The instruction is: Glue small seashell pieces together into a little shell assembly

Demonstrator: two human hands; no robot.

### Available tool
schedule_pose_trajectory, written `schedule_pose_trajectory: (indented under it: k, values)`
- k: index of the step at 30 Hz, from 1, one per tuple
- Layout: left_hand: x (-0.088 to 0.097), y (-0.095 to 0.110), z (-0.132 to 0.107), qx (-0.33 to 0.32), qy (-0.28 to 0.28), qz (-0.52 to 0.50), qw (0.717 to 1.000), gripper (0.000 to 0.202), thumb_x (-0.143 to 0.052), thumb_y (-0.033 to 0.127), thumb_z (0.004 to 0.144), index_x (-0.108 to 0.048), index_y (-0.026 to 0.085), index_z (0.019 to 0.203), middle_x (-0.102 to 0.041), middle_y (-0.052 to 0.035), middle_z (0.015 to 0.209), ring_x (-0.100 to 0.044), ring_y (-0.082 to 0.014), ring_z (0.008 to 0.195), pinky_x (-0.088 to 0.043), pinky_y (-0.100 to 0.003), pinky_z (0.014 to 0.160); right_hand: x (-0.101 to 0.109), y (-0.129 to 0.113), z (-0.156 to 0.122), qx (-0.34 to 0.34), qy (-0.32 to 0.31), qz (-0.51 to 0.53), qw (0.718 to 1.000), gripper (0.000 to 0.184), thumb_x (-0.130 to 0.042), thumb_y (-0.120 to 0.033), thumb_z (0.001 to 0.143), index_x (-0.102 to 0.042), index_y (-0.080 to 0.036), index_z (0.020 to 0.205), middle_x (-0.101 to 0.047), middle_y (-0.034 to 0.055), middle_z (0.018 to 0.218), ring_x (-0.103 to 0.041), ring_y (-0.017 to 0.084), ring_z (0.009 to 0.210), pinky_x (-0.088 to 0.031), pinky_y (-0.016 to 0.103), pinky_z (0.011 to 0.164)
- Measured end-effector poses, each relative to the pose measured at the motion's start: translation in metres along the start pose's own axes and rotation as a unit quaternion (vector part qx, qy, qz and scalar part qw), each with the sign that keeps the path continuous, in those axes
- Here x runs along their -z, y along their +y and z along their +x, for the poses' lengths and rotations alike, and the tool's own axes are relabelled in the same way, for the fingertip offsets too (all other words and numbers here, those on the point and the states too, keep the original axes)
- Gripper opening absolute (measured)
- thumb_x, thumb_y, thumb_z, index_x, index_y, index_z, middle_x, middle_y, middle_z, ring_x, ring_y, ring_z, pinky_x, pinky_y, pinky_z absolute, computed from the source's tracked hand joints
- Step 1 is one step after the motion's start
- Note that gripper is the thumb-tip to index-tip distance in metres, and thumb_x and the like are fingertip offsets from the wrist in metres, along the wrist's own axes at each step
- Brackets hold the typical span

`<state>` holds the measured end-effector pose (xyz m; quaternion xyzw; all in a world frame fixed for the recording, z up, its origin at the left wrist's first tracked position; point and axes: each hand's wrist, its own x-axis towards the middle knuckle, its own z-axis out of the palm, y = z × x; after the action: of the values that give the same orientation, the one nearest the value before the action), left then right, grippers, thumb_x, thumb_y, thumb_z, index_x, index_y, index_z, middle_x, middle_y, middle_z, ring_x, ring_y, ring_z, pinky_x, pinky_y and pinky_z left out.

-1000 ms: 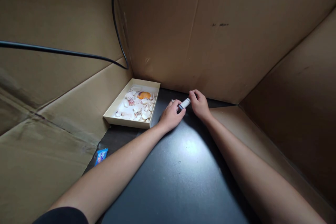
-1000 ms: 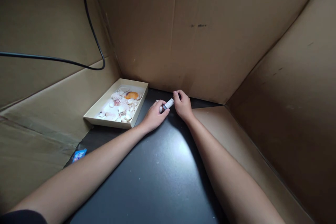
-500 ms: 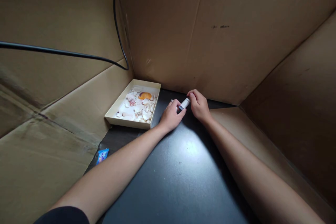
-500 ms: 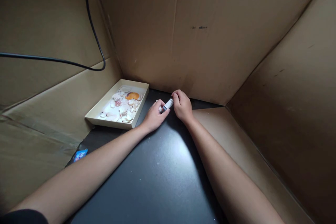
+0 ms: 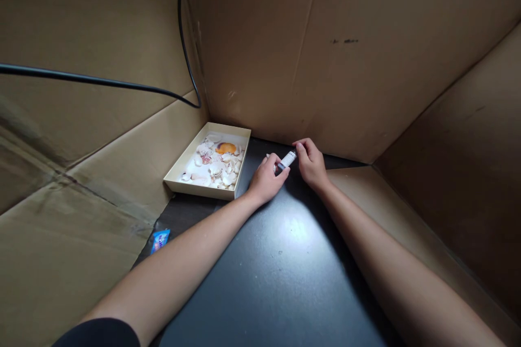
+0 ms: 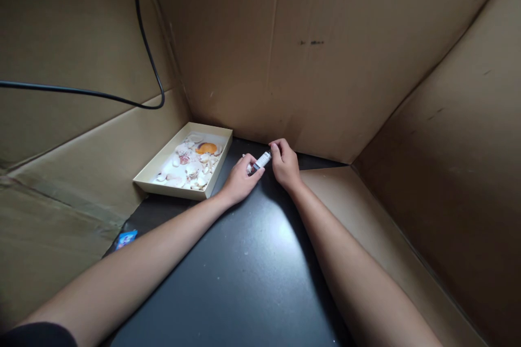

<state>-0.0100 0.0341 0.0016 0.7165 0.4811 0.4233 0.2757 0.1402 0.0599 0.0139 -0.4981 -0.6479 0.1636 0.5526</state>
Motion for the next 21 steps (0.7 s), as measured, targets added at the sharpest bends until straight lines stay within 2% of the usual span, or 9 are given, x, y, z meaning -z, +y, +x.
schedule_pose_trajectory:
  k: [9,12,16,21]
  values:
    - [-0.0002,-0.0006,0.0004,-0.003,0.002,0.004,1.0,0.014,-0.058,0.03,0.081,-0.047,0.021,0.082,-0.05,0.0009,0.081,-0.048,-0.0129,0.071,-0.036,-0.026,0.068,0.0029,-0.0037,0.0009,0.085,0.011,-0.032,0.996,0.024,-0.042,-0.033,0.094,-0.062,-0.02,0.094,-0.063,0.0047,0.09,-0.058,0.019,0.085,-0.043,0.032,0.077]
    - [-0.0008,-0.0009,0.0009,0.003,0.004,0.007,1.0,0.014,-0.058,0.028,0.08,-0.047,0.021,0.082,-0.05,0.0008,0.081,-0.047,-0.0132,0.072,-0.036,-0.026,0.067,0.0021,-0.0022,0.0021,0.055,0.028,0.015,0.998,0.021,-0.047,-0.036,0.092,-0.061,-0.02,0.095,-0.063,0.004,0.088,-0.058,0.018,0.081,-0.045,0.031,0.074]
    - [-0.0011,-0.0024,0.0013,0.003,0.01,0.012,1.0,0.016,-0.06,0.025,0.078,-0.046,0.021,0.082,-0.051,0.0004,0.083,-0.048,-0.0138,0.074,-0.036,-0.026,0.069,0.0003,0.0007,0.004,-0.012,0.051,0.079,0.995,0.024,-0.052,-0.043,0.088,-0.059,-0.02,0.088,-0.059,0.0009,0.078,-0.054,0.015,0.07,-0.044,0.027,0.064]
    - [-0.0007,-0.0031,0.0014,-0.001,0.006,0.02,1.0,0.017,-0.061,0.024,0.077,-0.045,0.021,0.083,-0.051,0.0001,0.085,-0.049,-0.0144,0.076,-0.036,-0.026,0.07,-0.0009,0.0,0.0041,-0.047,0.038,0.078,0.995,0.031,-0.051,-0.049,0.087,-0.061,-0.019,0.084,-0.054,-0.0012,0.067,-0.049,0.014,0.061,-0.04,0.025,0.058]
